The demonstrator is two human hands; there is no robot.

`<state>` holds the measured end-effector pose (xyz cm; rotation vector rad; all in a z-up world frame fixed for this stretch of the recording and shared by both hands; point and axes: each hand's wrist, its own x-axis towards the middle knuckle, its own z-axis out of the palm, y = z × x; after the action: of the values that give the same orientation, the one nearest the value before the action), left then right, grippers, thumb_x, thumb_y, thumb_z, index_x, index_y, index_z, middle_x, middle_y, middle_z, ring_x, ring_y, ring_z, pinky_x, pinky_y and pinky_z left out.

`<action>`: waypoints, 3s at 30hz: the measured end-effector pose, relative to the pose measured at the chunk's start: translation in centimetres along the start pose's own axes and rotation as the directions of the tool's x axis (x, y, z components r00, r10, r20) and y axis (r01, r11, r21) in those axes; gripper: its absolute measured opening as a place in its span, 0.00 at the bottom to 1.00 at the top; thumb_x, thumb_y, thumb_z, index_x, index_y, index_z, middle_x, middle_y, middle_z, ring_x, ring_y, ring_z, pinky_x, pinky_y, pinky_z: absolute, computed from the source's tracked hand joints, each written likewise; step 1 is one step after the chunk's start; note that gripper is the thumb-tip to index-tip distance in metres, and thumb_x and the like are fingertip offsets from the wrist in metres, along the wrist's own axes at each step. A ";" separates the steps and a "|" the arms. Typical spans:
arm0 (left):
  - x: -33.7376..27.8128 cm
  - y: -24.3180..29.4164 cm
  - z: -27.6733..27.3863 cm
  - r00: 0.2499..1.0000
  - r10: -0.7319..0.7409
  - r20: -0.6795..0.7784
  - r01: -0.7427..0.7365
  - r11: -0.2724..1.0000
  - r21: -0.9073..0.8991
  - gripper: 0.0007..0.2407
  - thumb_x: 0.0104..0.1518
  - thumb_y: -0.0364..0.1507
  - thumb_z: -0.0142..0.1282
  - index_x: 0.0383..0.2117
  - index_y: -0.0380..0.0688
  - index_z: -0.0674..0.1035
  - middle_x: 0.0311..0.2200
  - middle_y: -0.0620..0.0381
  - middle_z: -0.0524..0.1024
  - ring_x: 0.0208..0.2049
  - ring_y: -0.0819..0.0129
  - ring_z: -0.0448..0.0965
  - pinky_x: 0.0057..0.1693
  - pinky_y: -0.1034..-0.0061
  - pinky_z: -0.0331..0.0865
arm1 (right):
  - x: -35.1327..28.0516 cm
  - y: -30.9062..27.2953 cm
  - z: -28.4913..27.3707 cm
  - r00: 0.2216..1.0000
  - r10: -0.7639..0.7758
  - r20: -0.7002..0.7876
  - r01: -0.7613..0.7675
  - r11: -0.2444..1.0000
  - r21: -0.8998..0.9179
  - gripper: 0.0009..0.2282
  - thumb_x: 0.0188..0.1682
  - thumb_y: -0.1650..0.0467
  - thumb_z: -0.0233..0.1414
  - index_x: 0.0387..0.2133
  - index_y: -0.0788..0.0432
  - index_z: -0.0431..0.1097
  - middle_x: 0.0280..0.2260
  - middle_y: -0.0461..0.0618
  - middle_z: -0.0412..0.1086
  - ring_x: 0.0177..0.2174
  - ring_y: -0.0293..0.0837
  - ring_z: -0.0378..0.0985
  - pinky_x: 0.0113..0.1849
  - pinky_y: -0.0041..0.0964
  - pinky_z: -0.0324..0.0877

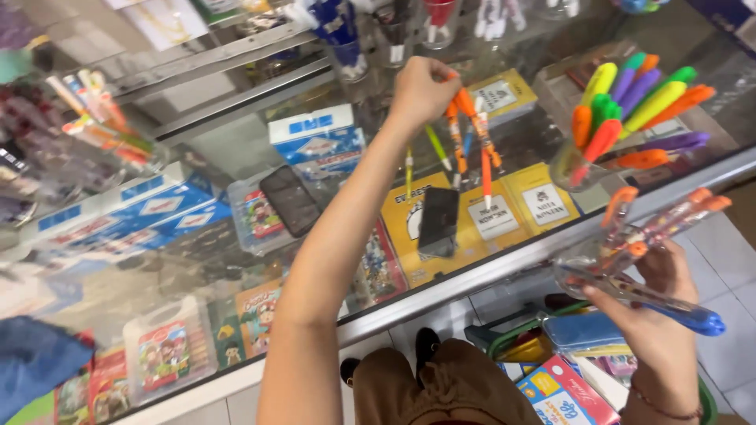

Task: Cleaning the glass surface of a stationery counter and organizing pens into holders.

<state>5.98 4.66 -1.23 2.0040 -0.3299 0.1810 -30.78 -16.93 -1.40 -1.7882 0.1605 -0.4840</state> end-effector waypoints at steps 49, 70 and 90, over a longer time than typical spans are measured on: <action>-6.4 8.1 -0.4 0.964 0.115 0.238 -0.229 0.816 0.531 0.17 0.52 0.42 0.65 0.31 0.36 0.83 0.36 0.39 0.78 0.37 0.43 0.82 0.40 0.56 0.77 | 0.2 -3.2 1.8 0.996 -0.055 -0.074 0.055 0.998 0.002 0.40 0.32 0.84 0.62 0.63 0.61 0.54 0.53 0.54 0.67 0.52 0.47 0.74 0.50 0.44 0.76; -8.7 1.0 6.8 0.992 0.119 0.050 -0.111 0.594 0.797 0.11 0.54 0.32 0.52 0.34 0.36 0.80 0.35 0.45 0.80 0.37 0.55 0.83 0.40 0.63 0.76 | 5.7 -2.1 12.1 0.955 -0.245 -0.170 0.205 0.953 -0.223 0.39 0.37 0.75 0.71 0.62 0.67 0.56 0.50 0.57 0.72 0.48 0.45 0.77 0.50 0.39 0.74; -21.2 7.9 -19.5 0.901 -0.111 0.420 0.346 0.768 -0.539 0.12 0.68 0.33 0.39 0.37 0.37 0.74 0.21 0.59 0.72 0.19 0.74 0.73 0.27 0.77 0.67 | 1.7 -8.7 23.0 0.945 -0.102 0.311 -0.145 0.721 0.677 0.22 0.54 0.77 0.48 0.63 0.64 0.58 0.48 0.52 0.65 0.40 0.43 0.73 0.39 0.39 0.73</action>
<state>-16.31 22.13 8.32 1.4001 -0.3173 -0.4269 -21.25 5.38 2.74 -1.0840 -0.2209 -0.1724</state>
